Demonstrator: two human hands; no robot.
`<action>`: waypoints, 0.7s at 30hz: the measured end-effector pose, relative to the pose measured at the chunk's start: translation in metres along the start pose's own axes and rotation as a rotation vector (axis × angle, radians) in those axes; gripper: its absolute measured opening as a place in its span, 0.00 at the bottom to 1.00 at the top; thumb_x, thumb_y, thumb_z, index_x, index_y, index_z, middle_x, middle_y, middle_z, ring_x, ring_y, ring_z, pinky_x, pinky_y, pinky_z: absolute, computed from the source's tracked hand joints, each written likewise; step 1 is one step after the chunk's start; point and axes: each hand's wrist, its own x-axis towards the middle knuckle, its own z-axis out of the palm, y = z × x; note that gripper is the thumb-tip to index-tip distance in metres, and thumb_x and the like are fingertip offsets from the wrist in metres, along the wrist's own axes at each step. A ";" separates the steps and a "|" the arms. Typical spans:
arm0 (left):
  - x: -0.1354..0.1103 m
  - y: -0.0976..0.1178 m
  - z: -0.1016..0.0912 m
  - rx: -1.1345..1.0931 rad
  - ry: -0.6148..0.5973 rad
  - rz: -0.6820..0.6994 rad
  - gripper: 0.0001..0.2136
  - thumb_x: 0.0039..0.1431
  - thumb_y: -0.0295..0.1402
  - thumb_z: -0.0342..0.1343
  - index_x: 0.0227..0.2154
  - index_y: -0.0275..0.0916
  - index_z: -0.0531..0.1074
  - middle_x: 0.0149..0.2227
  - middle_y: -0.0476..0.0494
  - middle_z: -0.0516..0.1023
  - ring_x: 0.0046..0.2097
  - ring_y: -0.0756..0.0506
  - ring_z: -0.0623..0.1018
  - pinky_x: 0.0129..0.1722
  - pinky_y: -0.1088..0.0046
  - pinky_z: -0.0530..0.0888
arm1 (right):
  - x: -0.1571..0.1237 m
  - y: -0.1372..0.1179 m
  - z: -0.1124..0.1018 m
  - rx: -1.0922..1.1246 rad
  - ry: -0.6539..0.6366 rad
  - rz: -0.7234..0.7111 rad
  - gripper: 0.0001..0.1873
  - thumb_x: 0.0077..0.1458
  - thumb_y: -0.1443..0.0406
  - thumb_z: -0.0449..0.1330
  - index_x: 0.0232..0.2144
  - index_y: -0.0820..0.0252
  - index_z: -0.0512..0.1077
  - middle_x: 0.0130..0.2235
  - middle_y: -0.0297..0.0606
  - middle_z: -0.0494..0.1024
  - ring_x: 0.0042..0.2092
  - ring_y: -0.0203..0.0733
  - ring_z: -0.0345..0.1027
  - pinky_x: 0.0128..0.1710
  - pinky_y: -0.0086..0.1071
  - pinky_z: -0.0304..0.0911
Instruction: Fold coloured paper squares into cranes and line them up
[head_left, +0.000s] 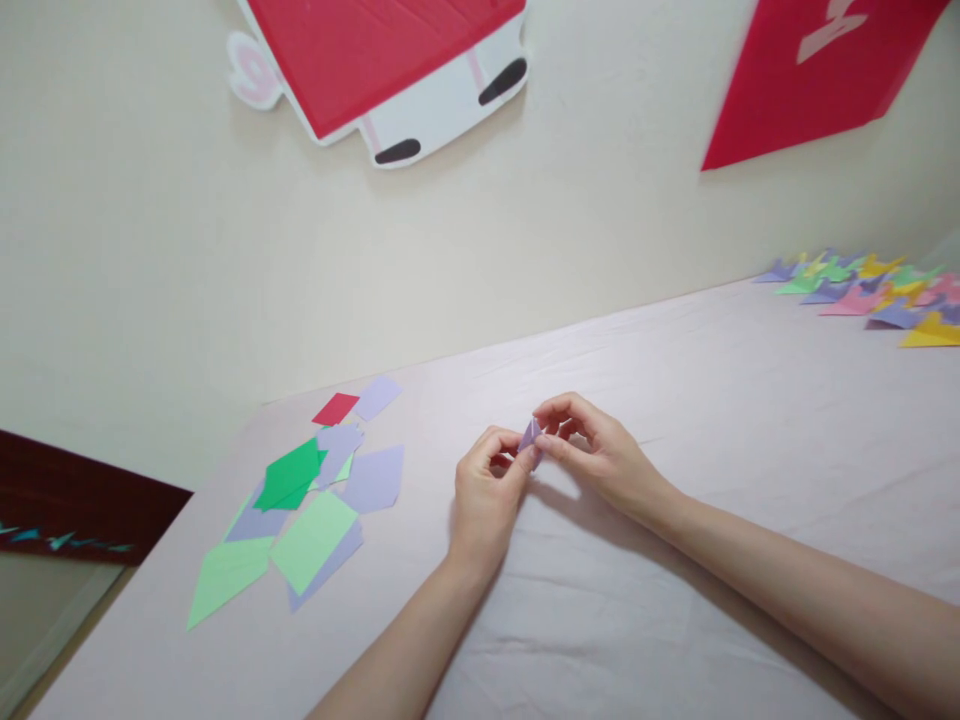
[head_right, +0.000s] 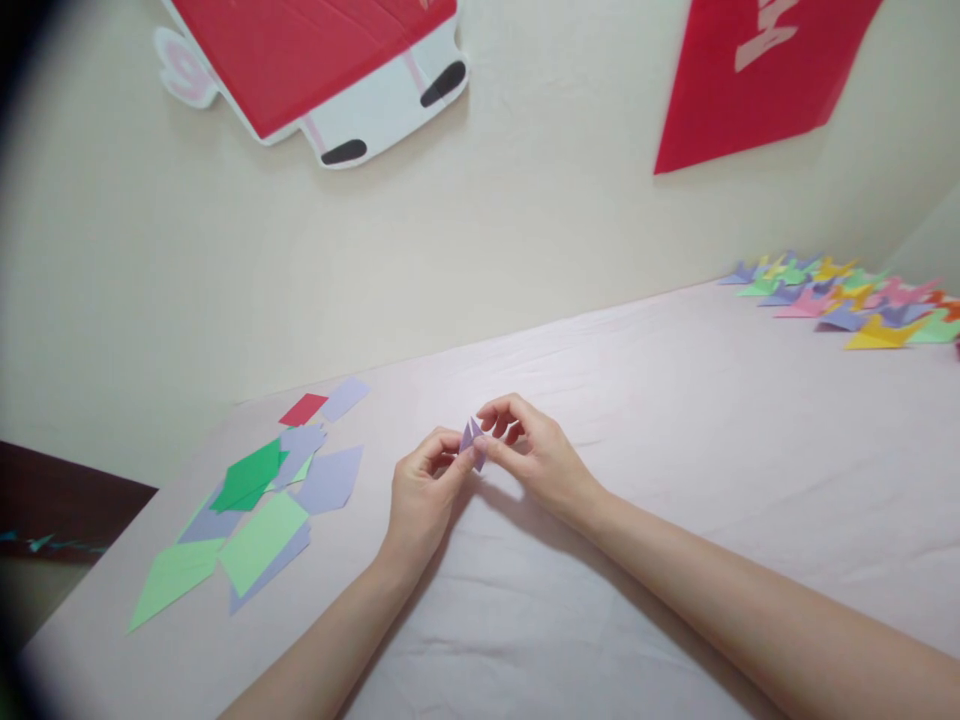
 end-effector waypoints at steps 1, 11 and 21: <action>0.000 -0.001 0.000 -0.015 -0.006 -0.007 0.07 0.59 0.36 0.60 0.30 0.38 0.76 0.31 0.49 0.76 0.33 0.49 0.72 0.34 0.75 0.67 | 0.000 -0.001 0.000 0.013 -0.018 0.017 0.05 0.56 0.62 0.59 0.34 0.58 0.71 0.34 0.34 0.75 0.35 0.39 0.68 0.37 0.32 0.63; 0.001 -0.004 -0.001 -0.155 -0.072 -0.086 0.07 0.56 0.36 0.62 0.29 0.37 0.76 0.28 0.50 0.76 0.30 0.50 0.71 0.33 0.76 0.66 | 0.000 0.008 -0.002 0.153 -0.089 0.117 0.11 0.55 0.58 0.61 0.29 0.59 0.69 0.28 0.31 0.71 0.31 0.36 0.65 0.32 0.30 0.61; 0.006 -0.002 -0.003 -0.219 -0.078 -0.109 0.05 0.52 0.34 0.64 0.27 0.38 0.78 0.28 0.50 0.76 0.31 0.50 0.72 0.33 0.76 0.66 | 0.000 0.007 -0.002 0.212 -0.111 0.139 0.09 0.55 0.59 0.61 0.31 0.59 0.69 0.29 0.31 0.71 0.29 0.34 0.64 0.29 0.29 0.59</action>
